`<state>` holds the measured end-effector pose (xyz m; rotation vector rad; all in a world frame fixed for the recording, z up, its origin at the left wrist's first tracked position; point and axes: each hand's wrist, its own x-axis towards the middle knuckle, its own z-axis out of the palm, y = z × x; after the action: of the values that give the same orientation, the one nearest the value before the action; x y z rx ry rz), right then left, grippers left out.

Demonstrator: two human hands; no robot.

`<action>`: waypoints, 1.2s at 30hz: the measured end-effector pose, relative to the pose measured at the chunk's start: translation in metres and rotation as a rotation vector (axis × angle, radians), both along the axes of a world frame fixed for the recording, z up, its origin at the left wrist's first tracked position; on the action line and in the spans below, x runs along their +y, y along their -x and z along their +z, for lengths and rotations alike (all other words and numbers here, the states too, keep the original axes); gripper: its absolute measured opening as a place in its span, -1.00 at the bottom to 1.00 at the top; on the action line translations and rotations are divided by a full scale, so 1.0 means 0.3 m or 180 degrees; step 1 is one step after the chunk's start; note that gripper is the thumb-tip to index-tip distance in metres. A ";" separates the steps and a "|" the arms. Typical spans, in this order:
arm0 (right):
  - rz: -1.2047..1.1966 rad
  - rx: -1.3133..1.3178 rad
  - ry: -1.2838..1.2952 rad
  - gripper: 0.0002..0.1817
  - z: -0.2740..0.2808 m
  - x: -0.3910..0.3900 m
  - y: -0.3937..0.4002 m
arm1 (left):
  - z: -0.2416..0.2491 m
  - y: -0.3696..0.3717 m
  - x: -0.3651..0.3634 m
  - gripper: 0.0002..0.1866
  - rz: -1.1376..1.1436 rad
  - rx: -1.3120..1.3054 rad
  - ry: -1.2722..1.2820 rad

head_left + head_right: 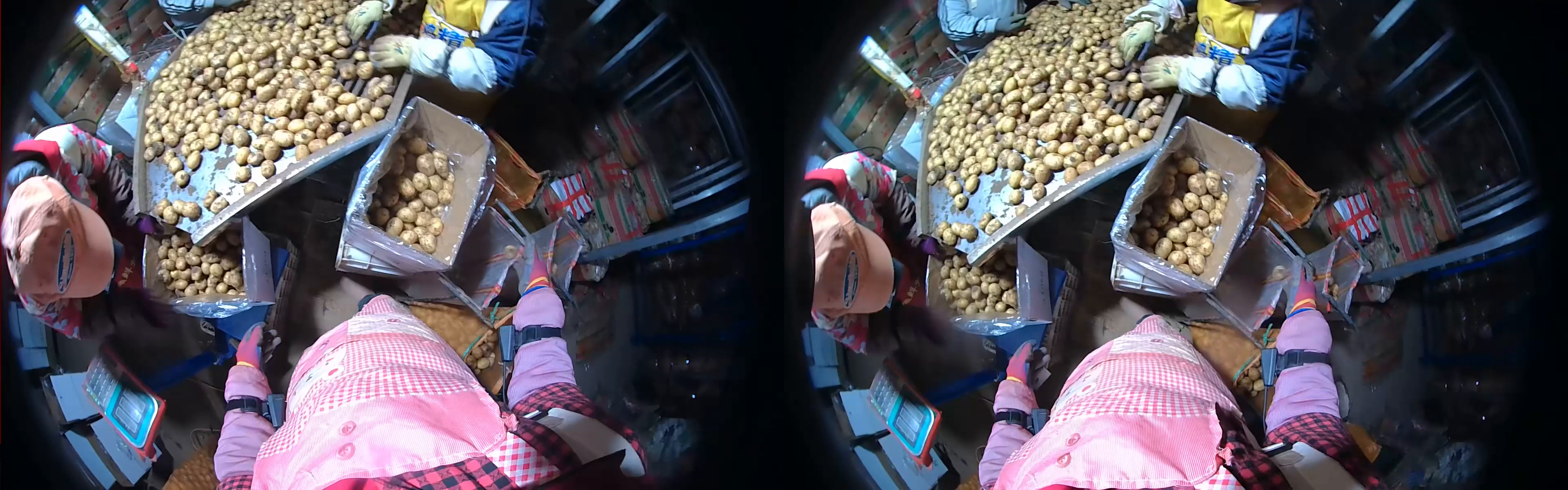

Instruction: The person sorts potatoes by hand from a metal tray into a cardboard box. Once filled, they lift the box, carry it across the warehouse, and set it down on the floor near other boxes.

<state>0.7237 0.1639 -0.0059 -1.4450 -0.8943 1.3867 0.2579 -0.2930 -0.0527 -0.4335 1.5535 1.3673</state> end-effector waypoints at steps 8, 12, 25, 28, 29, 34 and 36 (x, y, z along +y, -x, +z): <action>0.0599 -0.0550 -0.0714 -0.43 -0.023 0.267 0.271 | -0.376 -0.100 -0.433 -0.68 0.1191 -0.0617 0.0208; 0.1908 -0.1441 -0.0098 -0.46 0.042 0.395 0.571 | -0.360 -0.234 -0.561 -0.74 0.1943 -0.0675 0.0704; 0.3952 -0.3767 -0.0526 -0.20 -0.317 0.957 1.116 | 0.010 -0.190 0.038 -0.62 0.0742 0.0617 0.0653; 0.4337 -0.2882 -0.0424 -0.24 -0.424 0.911 0.991 | -0.014 -0.173 0.115 -0.59 0.0323 0.0365 0.0636; 0.3785 -0.1720 0.0382 -0.25 -0.635 0.875 0.909 | -0.084 -0.184 0.087 -0.59 0.0293 0.0351 0.0585; 0.5487 -0.3787 -0.1342 -0.49 -0.277 0.337 0.969 | -0.114 -0.177 0.197 -0.61 0.0424 -0.0255 0.0744; 0.5560 -0.3164 -0.0929 -0.58 -0.297 0.228 0.854 | -0.085 -0.154 0.243 -0.60 0.0292 -0.0085 0.0680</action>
<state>0.4675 0.2324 -0.0951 -0.8364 -3.3067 1.2888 0.3040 -0.2201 -0.0780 -0.6584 1.6823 1.2632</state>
